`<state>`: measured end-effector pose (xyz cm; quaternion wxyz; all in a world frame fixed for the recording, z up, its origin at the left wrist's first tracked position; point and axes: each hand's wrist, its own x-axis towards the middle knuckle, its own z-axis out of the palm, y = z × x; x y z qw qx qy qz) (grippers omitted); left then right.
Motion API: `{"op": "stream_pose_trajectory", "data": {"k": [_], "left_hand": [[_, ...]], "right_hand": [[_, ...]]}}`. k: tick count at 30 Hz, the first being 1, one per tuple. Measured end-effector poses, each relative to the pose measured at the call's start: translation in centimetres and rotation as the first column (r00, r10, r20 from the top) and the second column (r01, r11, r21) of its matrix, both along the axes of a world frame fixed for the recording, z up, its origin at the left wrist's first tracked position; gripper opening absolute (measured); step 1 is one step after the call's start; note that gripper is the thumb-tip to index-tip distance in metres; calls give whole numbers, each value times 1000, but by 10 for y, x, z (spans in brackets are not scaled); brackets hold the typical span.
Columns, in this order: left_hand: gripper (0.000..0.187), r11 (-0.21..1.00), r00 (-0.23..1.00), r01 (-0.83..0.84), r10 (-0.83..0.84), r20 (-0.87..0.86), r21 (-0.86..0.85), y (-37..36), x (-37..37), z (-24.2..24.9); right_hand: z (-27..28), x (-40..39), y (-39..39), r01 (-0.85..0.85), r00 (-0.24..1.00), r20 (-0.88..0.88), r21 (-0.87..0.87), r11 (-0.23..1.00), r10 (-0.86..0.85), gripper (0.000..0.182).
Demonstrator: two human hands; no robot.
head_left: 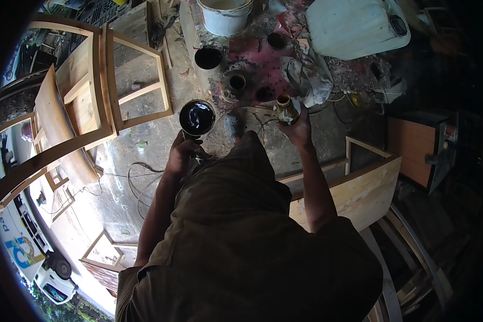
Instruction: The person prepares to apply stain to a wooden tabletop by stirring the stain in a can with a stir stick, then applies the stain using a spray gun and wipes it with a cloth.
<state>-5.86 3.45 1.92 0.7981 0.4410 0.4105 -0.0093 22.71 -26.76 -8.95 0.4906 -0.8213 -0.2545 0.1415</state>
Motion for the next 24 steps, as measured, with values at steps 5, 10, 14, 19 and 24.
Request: {"op": "stream_pose_trajectory", "data": {"k": [5,10,14,19,24], "left_hand": [[54,1000,999,17,-17,-27,23,-2,-1,1],[53,1000,1000,8,-8,-27,-8,-6,-3,5],[52,1000,1000,11,-11,-22,7,-7,-6,-1],[52,997,998,-51,53,16,-64,-15,4,16],[50,989,993,-119,118,-18,-82,-21,4,16]], "right_hand": [[-10,-20,7,41,999,-17,-228,973,-46,98],[-13,-23,15,37,999,21,-403,915,-31,97],[-11,-21,20,13,1000,17,-486,874,-6,100],[3,-16,29,-15,999,20,-584,811,33,108],[3,-16,28,4,989,126,-563,827,81,98]]}}
